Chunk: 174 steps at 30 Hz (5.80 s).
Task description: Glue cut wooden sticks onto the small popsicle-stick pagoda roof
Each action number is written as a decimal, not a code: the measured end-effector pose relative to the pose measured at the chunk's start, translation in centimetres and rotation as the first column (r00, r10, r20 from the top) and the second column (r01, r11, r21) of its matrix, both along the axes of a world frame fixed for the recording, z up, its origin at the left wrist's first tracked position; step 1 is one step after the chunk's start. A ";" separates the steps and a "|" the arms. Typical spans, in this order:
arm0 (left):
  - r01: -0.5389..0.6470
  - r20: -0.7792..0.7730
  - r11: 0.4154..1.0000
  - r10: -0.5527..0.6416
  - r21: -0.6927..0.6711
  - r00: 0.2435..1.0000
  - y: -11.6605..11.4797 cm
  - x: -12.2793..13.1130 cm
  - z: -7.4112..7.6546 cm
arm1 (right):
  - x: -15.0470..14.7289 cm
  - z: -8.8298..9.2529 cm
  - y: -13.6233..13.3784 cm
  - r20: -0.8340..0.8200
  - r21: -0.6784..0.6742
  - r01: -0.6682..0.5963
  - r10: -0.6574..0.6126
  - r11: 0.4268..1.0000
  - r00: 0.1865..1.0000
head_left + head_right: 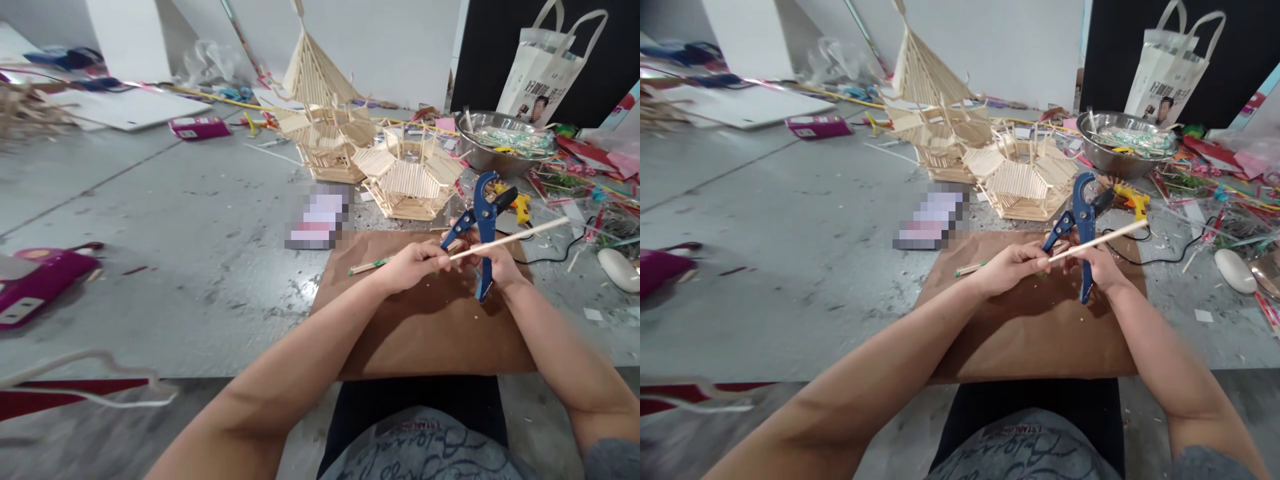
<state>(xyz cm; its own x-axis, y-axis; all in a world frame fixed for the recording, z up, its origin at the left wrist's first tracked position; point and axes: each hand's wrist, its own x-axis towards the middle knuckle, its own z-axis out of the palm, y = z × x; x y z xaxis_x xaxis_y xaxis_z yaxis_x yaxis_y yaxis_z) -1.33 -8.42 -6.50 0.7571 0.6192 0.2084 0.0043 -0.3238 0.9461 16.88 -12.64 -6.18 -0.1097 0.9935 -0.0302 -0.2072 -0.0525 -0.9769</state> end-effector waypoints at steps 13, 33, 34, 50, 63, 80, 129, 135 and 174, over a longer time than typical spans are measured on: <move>-0.262 0.116 0.953 0.246 0.154 0.962 -0.1 -0.5 1.3 | 0.6 -0.1 1.1 0.314 -0.142 -0.084 0.126 0.986 0.941; -0.326 0.137 0.928 0.305 0.180 0.943 0.1 -0.8 1.2 | 5.0 0.2 2.5 0.873 0.433 0.463 -0.487 0.773 -0.004; -0.325 0.143 0.929 0.302 0.180 0.943 0.0 -0.8 1.3 | 6.5 0.7 2.5 0.832 0.497 0.545 -0.549 0.675 -0.077; -0.019 -0.001 0.996 0.019 0.086 1.000 -0.1 -0.7 1.5 | 4.2 1.4 1.2 0.124 0.124 -0.022 0.006 0.992 0.992; 0.071 0.022 0.994 -0.070 -0.080 0.997 -0.9 0.3 0.8 | 1.2 0.5 0.1 -0.058 0.029 -0.196 0.197 0.980 0.979; -0.505 0.205 0.823 0.559 -0.261 0.804 1.1 -0.3 -0.2 | 3.0 0.2 1.5 0.783 0.548 0.142 -0.565 0.824 0.260; -0.475 0.092 0.879 0.471 0.039 0.878 0.5 0.3 -0.4 | 0.9 -1.0 0.6 0.908 0.418 -0.210 -0.400 0.884 0.124; -0.469 0.081 0.882 0.465 0.045 0.882 0.6 0.1 -0.5 | 0.6 -0.7 0.4 0.919 0.395 -0.190 -0.383 0.899 0.098; -0.535 0.011 0.830 0.540 0.155 0.841 0.4 -0.1 -0.1 | -1.2 0.4 -0.6 0.965 0.243 -0.119 -0.252 0.963 -0.067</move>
<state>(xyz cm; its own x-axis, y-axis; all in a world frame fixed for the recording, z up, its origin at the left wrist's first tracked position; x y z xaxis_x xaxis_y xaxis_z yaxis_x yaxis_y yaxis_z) -1.43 -7.99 -6.63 0.3209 0.8947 0.3106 0.2476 -0.3958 0.8843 15.65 -13.23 -5.77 -0.0812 0.9870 0.1386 0.9879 0.0982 -0.1204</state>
